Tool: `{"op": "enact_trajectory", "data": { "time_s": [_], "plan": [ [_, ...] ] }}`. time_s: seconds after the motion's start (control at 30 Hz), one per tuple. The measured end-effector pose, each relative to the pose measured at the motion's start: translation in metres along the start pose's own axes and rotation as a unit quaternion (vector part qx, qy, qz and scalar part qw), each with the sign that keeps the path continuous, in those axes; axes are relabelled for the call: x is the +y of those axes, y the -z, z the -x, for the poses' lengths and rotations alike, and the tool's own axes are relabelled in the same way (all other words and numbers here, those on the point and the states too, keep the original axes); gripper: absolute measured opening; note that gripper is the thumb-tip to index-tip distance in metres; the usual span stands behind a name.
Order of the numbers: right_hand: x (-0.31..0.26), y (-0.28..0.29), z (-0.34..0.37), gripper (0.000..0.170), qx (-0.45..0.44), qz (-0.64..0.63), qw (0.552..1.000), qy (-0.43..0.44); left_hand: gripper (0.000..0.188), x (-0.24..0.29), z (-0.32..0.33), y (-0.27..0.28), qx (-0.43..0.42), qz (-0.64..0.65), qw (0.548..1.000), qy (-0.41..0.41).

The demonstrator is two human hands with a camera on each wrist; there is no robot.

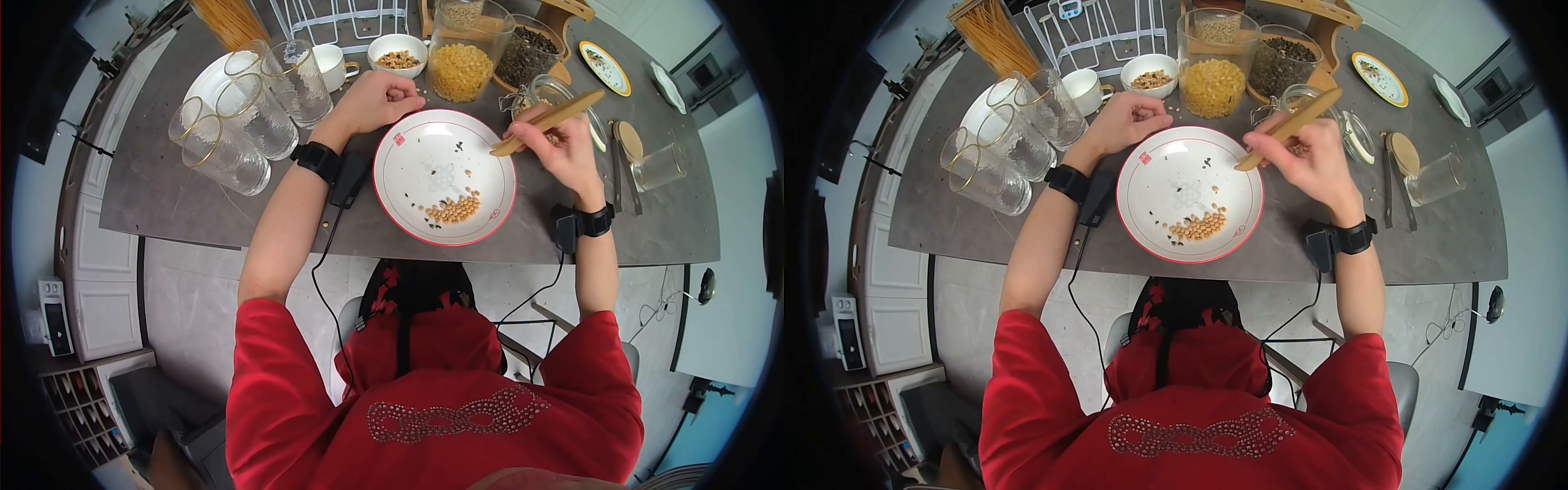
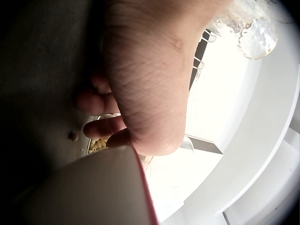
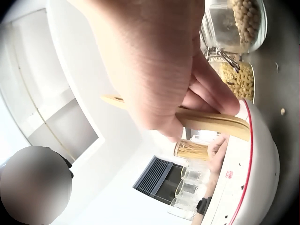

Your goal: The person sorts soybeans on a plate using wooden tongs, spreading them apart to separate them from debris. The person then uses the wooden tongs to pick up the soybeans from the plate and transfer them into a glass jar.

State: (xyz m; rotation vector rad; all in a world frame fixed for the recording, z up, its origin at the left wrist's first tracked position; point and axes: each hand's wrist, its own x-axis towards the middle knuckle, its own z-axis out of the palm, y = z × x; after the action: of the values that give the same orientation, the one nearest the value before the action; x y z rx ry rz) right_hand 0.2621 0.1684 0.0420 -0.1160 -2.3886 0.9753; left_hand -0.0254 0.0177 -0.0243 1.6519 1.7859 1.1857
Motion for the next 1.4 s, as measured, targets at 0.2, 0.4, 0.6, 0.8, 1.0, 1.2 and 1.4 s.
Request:
{"op": "enact_trajectory", "data": {
  "time_s": [0.2, 0.4, 0.6, 0.8, 1.0, 1.2, 1.4],
  "plan": [
    [-0.009, -0.003, -0.002, 0.014, -0.067, 0.047, 0.994, 0.07, 0.023, 0.0, 0.0, -0.001, 0.006, -0.015, 1.0, -0.004],
    [-0.015, -0.017, -0.002, 0.015, -0.106, 0.044, 0.992, 0.054, 0.023, 0.002, 0.001, -0.001, 0.003, -0.018, 1.0, -0.004],
    [-0.011, -0.015, -0.002, 0.015, -0.088, 0.072, 0.993, 0.036, 0.023, -0.001, -0.001, -0.001, 0.007, -0.026, 1.0, -0.006],
    [-0.012, -0.018, -0.003, 0.015, -0.089, 0.021, 0.994, 0.063, 0.022, 0.002, -0.001, 0.0, 0.019, -0.021, 1.0, -0.008],
    [-0.015, -0.018, -0.001, 0.016, -0.107, 0.058, 0.991, 0.046, 0.022, 0.001, -0.001, -0.001, 0.005, -0.011, 1.0, -0.001],
    [-0.014, -0.01, -0.002, 0.011, -0.018, 0.1, 0.993, 0.058, 0.023, -0.001, -0.001, -0.001, -0.001, -0.032, 0.999, -0.001],
    [0.013, 0.032, -0.007, 0.021, 0.329, 0.028, 0.943, 0.026, 0.024, -0.003, -0.001, -0.005, 0.019, -0.008, 1.0, -0.009]
  ]
}}
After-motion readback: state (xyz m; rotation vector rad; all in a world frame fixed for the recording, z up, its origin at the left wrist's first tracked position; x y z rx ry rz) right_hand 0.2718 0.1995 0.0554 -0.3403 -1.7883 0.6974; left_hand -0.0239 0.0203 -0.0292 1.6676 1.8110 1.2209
